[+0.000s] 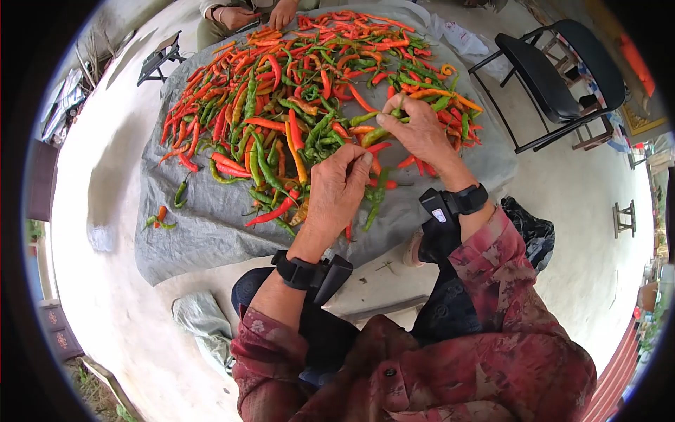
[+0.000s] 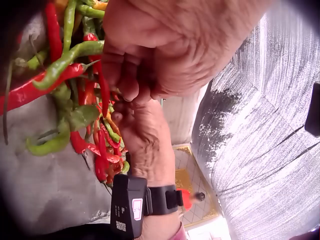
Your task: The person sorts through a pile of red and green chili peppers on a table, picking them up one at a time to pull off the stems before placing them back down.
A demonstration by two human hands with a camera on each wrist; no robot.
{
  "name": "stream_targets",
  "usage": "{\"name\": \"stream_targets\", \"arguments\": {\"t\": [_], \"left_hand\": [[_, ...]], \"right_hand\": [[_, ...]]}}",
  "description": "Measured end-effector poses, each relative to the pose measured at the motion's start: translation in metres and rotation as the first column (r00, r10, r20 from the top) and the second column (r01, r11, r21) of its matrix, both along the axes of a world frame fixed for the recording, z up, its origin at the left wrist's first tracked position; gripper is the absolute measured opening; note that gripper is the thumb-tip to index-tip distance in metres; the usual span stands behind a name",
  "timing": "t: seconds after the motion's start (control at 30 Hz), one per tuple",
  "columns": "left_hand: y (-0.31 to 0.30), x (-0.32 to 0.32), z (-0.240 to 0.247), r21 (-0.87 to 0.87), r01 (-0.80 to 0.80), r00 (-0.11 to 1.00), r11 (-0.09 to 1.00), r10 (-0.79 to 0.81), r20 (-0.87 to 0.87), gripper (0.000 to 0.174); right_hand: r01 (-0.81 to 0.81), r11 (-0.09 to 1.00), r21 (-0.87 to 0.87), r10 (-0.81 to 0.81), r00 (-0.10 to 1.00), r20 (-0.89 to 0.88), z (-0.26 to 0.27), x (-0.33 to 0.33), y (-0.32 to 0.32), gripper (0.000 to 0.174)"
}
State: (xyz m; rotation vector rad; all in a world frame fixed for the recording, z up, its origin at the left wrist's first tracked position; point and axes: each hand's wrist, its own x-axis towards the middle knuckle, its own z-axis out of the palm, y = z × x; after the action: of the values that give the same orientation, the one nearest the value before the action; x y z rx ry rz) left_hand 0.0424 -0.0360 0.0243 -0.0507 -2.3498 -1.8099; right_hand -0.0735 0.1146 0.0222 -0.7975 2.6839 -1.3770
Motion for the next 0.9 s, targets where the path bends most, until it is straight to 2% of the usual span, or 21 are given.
{"name": "stream_targets", "arguments": {"t": [0.1, 0.2, 0.23, 0.3, 0.33, 0.4, 0.43, 0.47, 0.5, 0.53, 0.57, 0.6, 0.67, 0.7, 0.73, 0.8, 0.87, 0.9], "left_hand": [[0.001, -0.001, 0.002, -0.01, -0.007, 0.998, 1.0, 0.007, 0.055, 0.018], [0.008, -0.006, -0.004, 0.068, -0.036, 0.999, 0.997, 0.034, 0.031, 0.013], [0.011, -0.008, -0.006, 0.06, -0.044, 0.999, 0.997, 0.044, 0.006, 0.013], [0.017, -0.012, -0.009, 0.049, -0.042, 0.999, 0.998, 0.043, -0.019, 0.013], [0.02, -0.014, -0.01, 0.07, -0.04, 0.999, 0.997, 0.041, -0.016, 0.017], [0.028, -0.019, -0.012, 0.088, -0.025, 1.0, 0.996, 0.026, -0.01, 0.022], [0.032, -0.021, -0.013, 0.184, -0.023, 1.0, 0.983, 0.021, 0.008, 0.029], [0.036, -0.023, -0.014, 0.279, -0.024, 0.999, 0.96, 0.017, 0.027, 0.035], [0.039, -0.025, -0.014, 0.279, -0.016, 0.999, 0.96, 0.008, 0.031, 0.035], [0.04, -0.027, -0.012, 0.327, 0.0, 0.994, 0.945, -0.036, 0.103, 0.04], [0.041, -0.028, -0.011, 0.374, 0.012, 0.982, 0.927, -0.082, 0.172, 0.044], [0.044, -0.03, -0.011, 0.452, -0.009, 0.977, 0.892, -0.088, 0.193, 0.042], [0.046, -0.034, -0.011, 0.46, -0.011, 0.978, 0.888, -0.087, 0.19, 0.039], [0.046, -0.035, -0.012, 0.469, -0.018, 0.979, 0.883, -0.08, 0.188, 0.036], [0.048, -0.036, -0.011, 0.448, -0.043, 0.98, 0.893, -0.049, 0.191, 0.03], [0.049, -0.039, -0.015, 0.469, -0.051, 0.983, 0.882, -0.038, 0.177, 0.029], [0.049, -0.04, -0.016, 0.468, -0.052, 0.989, 0.882, -0.02, 0.148, 0.025], [0.05, -0.041, -0.016, 0.468, -0.046, 0.989, 0.883, -0.026, 0.146, 0.025]], "right_hand": [[0.035, 0.998, -0.046, -0.039, 0.995, -0.095, 0.009, -0.001, 0.022, 0.026], [0.114, 0.928, -0.355, -0.093, 0.993, 0.076, 0.005, -0.002, 0.037, 0.025], [0.12, 0.927, -0.355, -0.1, 0.992, 0.075, 0.003, -0.004, 0.042, 0.025], [0.189, 0.859, -0.475, -0.081, 0.968, 0.239, 0.004, -0.006, 0.051, 0.022], [0.2, 0.856, -0.477, -0.091, 0.966, 0.241, 0.005, -0.005, 0.054, 0.022], [0.096, 0.872, -0.479, -0.015, 0.985, 0.169, 0.007, 0.0, 0.056, 0.02], [0.109, 0.871, -0.48, -0.028, 0.984, 0.174, 0.009, 0.003, 0.055, 0.02], [0.056, 0.871, -0.488, 0.003, 0.993, 0.118, 0.01, 0.006, 0.053, 0.019], [-0.001, 0.87, -0.493, 0.036, 0.997, 0.061, 0.01, 0.008, 0.053, 0.018], [-0.028, 0.877, -0.48, 0.101, 0.987, 0.126, 0.007, 0.008, 0.055, 0.017], [-0.02, 0.875, -0.483, 0.093, 0.987, 0.129, 0.008, 0.009, 0.056, 0.017], [-0.05, 0.901, -0.431, 0.103, 0.989, 0.103, 0.009, 0.01, 0.057, 0.017], [-0.133, 0.943, -0.304, 0.15, 0.988, 0.036, 0.01, 0.009, 0.063, 0.015], [-0.122, 0.944, -0.308, 0.14, 0.989, 0.038, 0.007, 0.009, 0.065, 0.015], [-0.122, 0.939, -0.322, 0.135, 0.991, 0.018, 0.004, 0.01, 0.065, 0.017], [-0.116, 0.934, -0.339, 0.123, 0.992, -0.001, 0.0, 0.008, 0.067, 0.018], [0.047, 0.83, -0.556, 0.043, 0.988, 0.147, -0.002, 0.001, 0.07, 0.021], [0.052, 0.829, -0.557, 0.037, 0.989, 0.146, -0.001, -0.002, 0.073, 0.021]]}}
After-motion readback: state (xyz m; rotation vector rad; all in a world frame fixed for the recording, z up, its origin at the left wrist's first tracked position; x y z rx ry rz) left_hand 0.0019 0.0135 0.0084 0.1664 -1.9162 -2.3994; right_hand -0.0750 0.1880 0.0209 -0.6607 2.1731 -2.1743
